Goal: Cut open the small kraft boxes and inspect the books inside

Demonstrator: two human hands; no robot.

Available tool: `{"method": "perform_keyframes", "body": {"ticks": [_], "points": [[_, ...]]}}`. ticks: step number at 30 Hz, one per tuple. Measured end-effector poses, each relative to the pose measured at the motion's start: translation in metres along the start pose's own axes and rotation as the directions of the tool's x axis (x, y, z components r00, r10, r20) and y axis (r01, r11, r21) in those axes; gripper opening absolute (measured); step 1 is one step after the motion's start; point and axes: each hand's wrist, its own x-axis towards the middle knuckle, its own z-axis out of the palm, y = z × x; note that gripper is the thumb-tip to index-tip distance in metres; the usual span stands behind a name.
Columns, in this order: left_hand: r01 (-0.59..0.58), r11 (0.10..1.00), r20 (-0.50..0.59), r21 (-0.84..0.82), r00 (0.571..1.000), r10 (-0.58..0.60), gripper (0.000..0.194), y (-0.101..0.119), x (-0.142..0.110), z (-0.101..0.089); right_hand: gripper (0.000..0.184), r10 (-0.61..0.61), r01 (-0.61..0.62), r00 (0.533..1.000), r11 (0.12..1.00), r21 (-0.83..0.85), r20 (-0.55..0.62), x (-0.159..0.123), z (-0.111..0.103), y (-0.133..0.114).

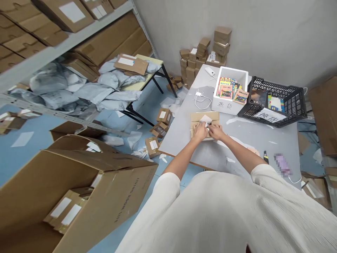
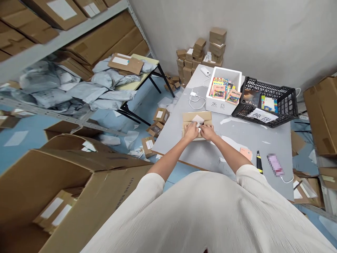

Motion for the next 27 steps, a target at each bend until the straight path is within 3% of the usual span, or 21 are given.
{"method": "perform_keyframes", "body": {"ticks": [4, 8, 11, 18, 23, 27], "points": [[-0.061, 0.998, -0.073, -0.033, 0.996, 0.059, 0.042, -0.003, -0.009, -0.002, 0.05, 0.025, -0.025, 1.0, 1.0, -0.013, -0.005, 0.002, -0.002, -0.004], [-0.087, 0.995, -0.099, -0.049, 0.992, 0.082, 0.042, 0.0, -0.013, -0.002, 0.047, 0.005, -0.003, 0.993, 1.0, 0.018, -0.118, -0.006, -0.01, 0.001], [-0.174, 0.982, -0.132, -0.069, 0.978, 0.164, 0.043, 0.014, -0.013, 0.001, 0.045, 0.03, -0.017, 0.977, 0.998, 0.064, -0.211, -0.022, -0.02, 0.016], [-0.409, 0.905, -0.109, -0.114, 0.911, 0.398, 0.041, 0.084, -0.01, 0.024, 0.043, 0.284, -0.239, 0.902, 0.956, 0.172, -0.325, -0.097, -0.036, 0.083], [-0.517, 0.842, -0.043, -0.155, 0.855, 0.517, 0.042, 0.142, -0.011, 0.063, 0.042, 0.457, -0.403, 0.842, 0.886, 0.23, -0.286, -0.175, -0.031, 0.137], [-0.538, 0.817, 0.045, -0.207, 0.829, 0.557, 0.044, 0.182, -0.015, 0.099, 0.043, 0.589, -0.515, 0.777, 0.798, 0.314, -0.224, -0.236, -0.017, 0.175]]}}
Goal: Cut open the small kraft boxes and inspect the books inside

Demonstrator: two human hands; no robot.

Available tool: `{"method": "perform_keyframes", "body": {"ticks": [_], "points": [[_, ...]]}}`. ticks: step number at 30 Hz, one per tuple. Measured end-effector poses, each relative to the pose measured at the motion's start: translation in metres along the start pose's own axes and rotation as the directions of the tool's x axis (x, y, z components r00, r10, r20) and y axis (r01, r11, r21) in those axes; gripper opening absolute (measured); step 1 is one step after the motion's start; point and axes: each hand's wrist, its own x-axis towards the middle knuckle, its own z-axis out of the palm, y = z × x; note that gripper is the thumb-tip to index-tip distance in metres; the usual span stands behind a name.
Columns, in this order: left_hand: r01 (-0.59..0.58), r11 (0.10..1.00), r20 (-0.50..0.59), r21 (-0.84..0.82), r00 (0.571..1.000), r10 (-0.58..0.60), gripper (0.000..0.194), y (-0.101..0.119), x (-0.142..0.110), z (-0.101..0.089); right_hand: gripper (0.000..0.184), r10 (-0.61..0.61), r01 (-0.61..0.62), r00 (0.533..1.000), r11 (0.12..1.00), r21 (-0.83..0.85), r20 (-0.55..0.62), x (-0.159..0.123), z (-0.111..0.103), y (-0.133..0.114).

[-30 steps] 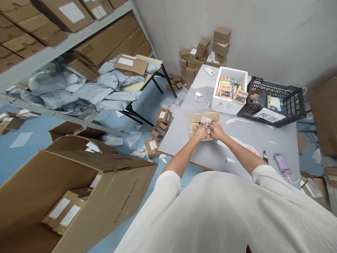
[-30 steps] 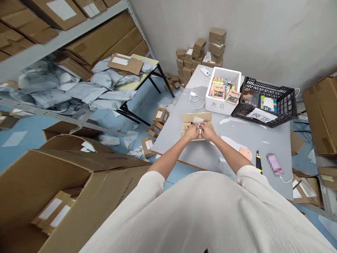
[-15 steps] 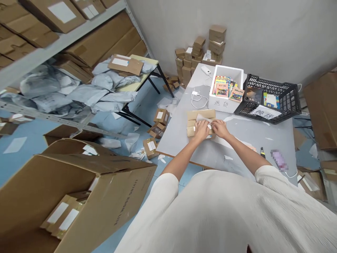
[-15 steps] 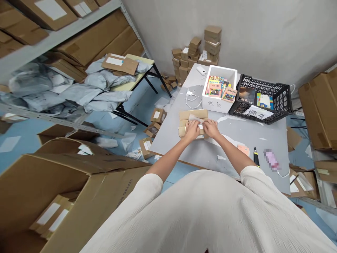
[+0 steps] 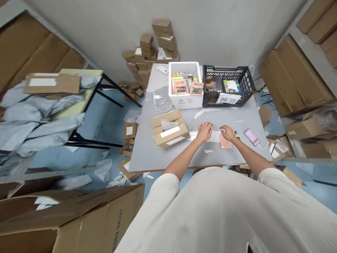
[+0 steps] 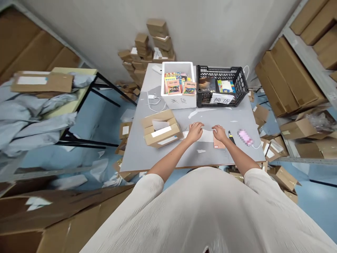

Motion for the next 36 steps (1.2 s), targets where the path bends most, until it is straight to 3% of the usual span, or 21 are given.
{"method": "perform_keyframes", "body": {"ticks": [3, 7, 14, 19, 24, 27, 31, 33, 36], "points": [[0.002, 0.999, 0.116, -0.041, 0.993, 0.003, 0.045, 0.014, 0.011, 0.033, 0.044, 0.126, -0.129, 0.991, 0.988, 0.088, 0.031, -0.019, -0.002, 0.044], [0.06, 0.996, 0.278, -0.069, 0.96, -0.039, 0.043, 0.023, 0.018, 0.078, 0.044, 0.3, -0.321, 0.946, 0.92, 0.225, 0.122, -0.038, 0.005, 0.087], [0.279, 0.958, 0.492, -0.068, 0.845, -0.211, 0.045, 0.024, 0.011, 0.142, 0.04, 0.389, -0.453, 0.89, 0.814, 0.364, 0.238, -0.044, 0.032, 0.127], [0.465, 0.878, 0.49, -0.113, 0.795, -0.358, 0.051, 0.02, 0.006, 0.169, 0.045, 0.388, -0.476, 0.877, 0.782, 0.402, 0.283, -0.039, 0.046, 0.137], [0.705, 0.65, 0.42, -0.282, 0.7, -0.577, 0.049, 0.016, 0.011, 0.186, 0.046, 0.398, -0.506, 0.861, 0.725, 0.467, 0.315, -0.036, 0.043, 0.137], [0.754, 0.564, 0.409, -0.337, 0.657, -0.633, 0.039, 0.014, 0.014, 0.189, 0.049, 0.42, -0.528, 0.849, 0.702, 0.477, 0.321, -0.039, 0.039, 0.134], [0.732, 0.594, 0.411, -0.333, 0.68, -0.608, 0.01, 0.018, 0.018, 0.183, 0.049, 0.431, -0.553, 0.833, 0.657, 0.512, 0.347, -0.041, 0.036, 0.125], [0.713, 0.617, 0.388, -0.334, 0.701, -0.599, 0.006, 0.022, 0.022, 0.176, 0.045, 0.436, -0.563, 0.826, 0.6, 0.568, 0.358, -0.038, 0.033, 0.12], [0.591, 0.732, 0.268, -0.338, 0.806, -0.527, 0.011, 0.027, 0.028, 0.161, 0.051, 0.456, -0.542, 0.824, 0.466, 0.699, 0.335, -0.031, 0.028, 0.113]]}}
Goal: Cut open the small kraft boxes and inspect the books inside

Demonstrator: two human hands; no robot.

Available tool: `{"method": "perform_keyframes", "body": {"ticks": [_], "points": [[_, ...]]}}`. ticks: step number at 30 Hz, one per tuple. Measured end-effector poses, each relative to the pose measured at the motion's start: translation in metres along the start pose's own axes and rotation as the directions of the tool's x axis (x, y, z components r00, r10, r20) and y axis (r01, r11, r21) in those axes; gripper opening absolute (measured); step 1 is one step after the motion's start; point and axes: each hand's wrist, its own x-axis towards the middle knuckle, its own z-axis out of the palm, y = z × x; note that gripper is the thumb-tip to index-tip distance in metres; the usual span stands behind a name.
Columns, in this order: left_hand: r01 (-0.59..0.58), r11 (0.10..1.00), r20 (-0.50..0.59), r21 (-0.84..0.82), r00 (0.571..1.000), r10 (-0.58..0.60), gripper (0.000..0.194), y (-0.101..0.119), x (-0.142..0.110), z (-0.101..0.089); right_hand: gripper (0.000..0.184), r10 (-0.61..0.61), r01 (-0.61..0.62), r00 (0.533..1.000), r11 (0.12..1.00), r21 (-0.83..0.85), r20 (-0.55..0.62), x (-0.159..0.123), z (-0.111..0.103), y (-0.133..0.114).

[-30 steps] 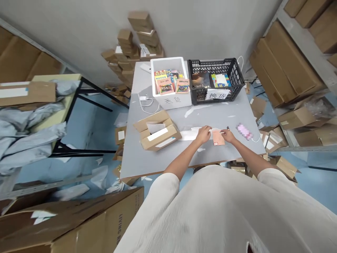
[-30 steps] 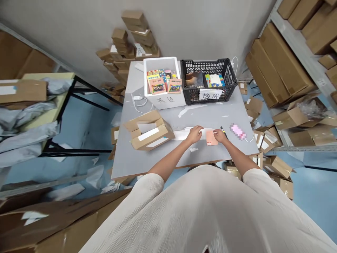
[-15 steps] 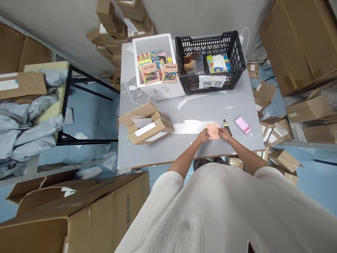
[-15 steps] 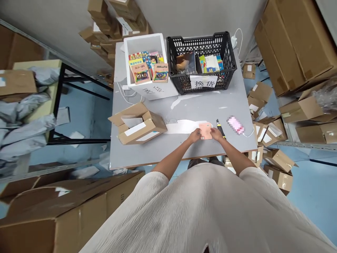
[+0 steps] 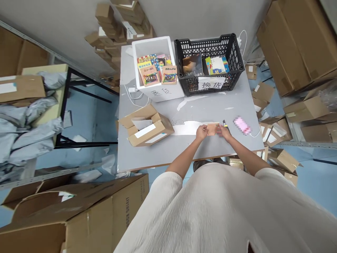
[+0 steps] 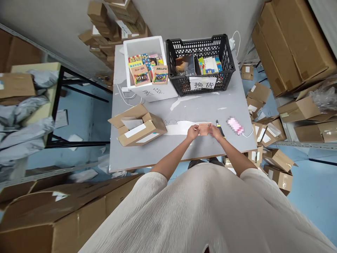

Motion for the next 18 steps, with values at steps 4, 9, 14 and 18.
{"method": "perform_keyframes", "body": {"ticks": [4, 9, 14, 18], "points": [[-0.264, 0.961, -0.015, 0.088, 0.964, 0.266, 0.023, 0.003, -0.007, -0.021, 0.058, -0.052, 0.055, 0.998, 0.995, 0.088, -0.027, 0.002, 0.003, -0.008], [-0.225, 0.96, 0.005, 0.169, 0.974, 0.228, 0.039, -0.022, -0.022, -0.038, 0.037, -0.078, 0.071, 0.997, 0.982, -0.174, -0.03, -0.001, 0.01, 0.008], [-0.026, 0.999, 0.01, 0.047, 1.0, 0.025, 0.038, -0.047, -0.026, -0.037, 0.036, -0.107, 0.088, 0.994, 0.939, -0.331, -0.038, 0.003, 0.021, 0.021], [0.076, 0.988, 0.037, -0.132, 0.997, -0.072, 0.042, -0.054, -0.016, -0.026, 0.041, -0.006, -0.012, 0.997, 0.974, -0.227, -0.079, 0.012, 0.035, 0.021]]}}
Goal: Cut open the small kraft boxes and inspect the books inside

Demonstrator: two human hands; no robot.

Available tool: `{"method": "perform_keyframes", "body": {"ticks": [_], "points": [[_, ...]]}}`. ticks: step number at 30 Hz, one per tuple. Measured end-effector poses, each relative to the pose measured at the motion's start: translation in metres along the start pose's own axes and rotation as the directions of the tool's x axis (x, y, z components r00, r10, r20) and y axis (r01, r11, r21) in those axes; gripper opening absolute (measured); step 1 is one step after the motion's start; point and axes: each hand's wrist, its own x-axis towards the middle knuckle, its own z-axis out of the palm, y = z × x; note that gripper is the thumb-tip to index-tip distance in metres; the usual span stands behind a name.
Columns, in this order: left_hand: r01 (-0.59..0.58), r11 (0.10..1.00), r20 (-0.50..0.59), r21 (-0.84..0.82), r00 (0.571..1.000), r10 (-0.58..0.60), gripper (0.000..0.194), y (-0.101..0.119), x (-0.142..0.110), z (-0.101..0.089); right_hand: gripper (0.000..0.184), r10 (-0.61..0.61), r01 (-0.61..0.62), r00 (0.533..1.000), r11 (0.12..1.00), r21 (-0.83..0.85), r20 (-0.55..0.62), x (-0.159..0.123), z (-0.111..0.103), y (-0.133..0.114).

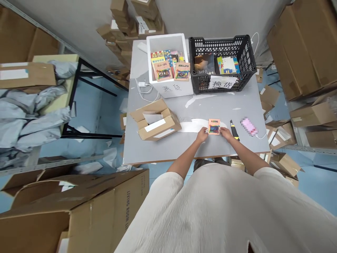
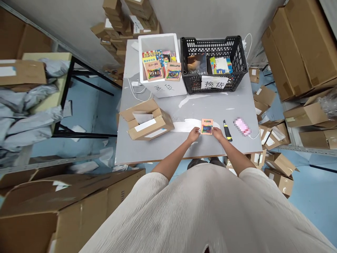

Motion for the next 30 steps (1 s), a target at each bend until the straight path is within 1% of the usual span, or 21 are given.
{"method": "perform_keyframes", "body": {"ticks": [3, 6, 10, 13, 16, 19, 23, 26, 28, 30], "points": [[0.082, 0.99, 0.016, -0.116, 0.997, -0.08, 0.041, -0.004, 0.008, 0.01, 0.045, 0.062, -0.061, 0.998, 0.997, 0.049, -0.024, 0.006, 0.01, -0.001], [0.117, 0.979, 0.055, -0.17, 0.993, -0.109, 0.04, -0.011, 0.012, 0.017, 0.043, 0.076, -0.075, 0.997, 0.996, 0.049, -0.028, 0.009, 0.015, 0.001], [0.124, 0.972, 0.078, -0.198, 0.991, -0.111, 0.043, -0.023, 0.012, 0.02, 0.035, 0.079, -0.078, 0.996, 0.995, 0.057, -0.028, 0.012, 0.019, 0.003], [0.132, 0.967, 0.084, -0.22, 0.99, -0.116, 0.045, -0.029, 0.011, 0.019, 0.026, 0.083, -0.082, 0.997, 0.994, 0.071, -0.005, 0.015, 0.022, 0.002], [0.131, 0.971, 0.087, -0.202, 0.99, -0.115, 0.045, -0.031, 0.01, 0.019, 0.017, 0.095, -0.095, 0.995, 0.992, 0.084, 0.005, 0.018, 0.025, 0.0], [0.113, 0.979, 0.078, -0.171, 0.992, -0.101, 0.047, -0.032, 0.008, 0.018, 0.017, 0.102, -0.101, 0.995, 0.99, 0.097, -0.006, 0.019, 0.026, 0.0], [0.034, 0.983, 0.039, -0.182, 0.999, -0.027, 0.049, -0.03, 0.006, 0.021, 0.025, 0.099, -0.095, 0.995, 0.988, 0.119, -0.032, 0.013, 0.025, -0.001], [0.002, 0.961, 0.057, -0.276, 0.998, 0.015, 0.044, -0.022, 0.007, 0.029, 0.034, 0.061, -0.054, 0.997, 0.99, 0.13, -0.048, 0.004, 0.022, -0.007], [0.011, 0.941, 0.095, -0.339, 0.995, 0.023, 0.036, -0.013, 0.008, 0.036, 0.036, 0.003, 0.003, 0.999, 0.994, 0.105, -0.053, -0.003, 0.016, -0.013], [0.012, 0.935, 0.113, -0.354, 0.993, 0.03, 0.022, -0.002, 0.009, 0.041, 0.035, -0.065, 0.068, 0.997, 0.996, 0.055, -0.046, -0.01, 0.009, -0.019]]}}
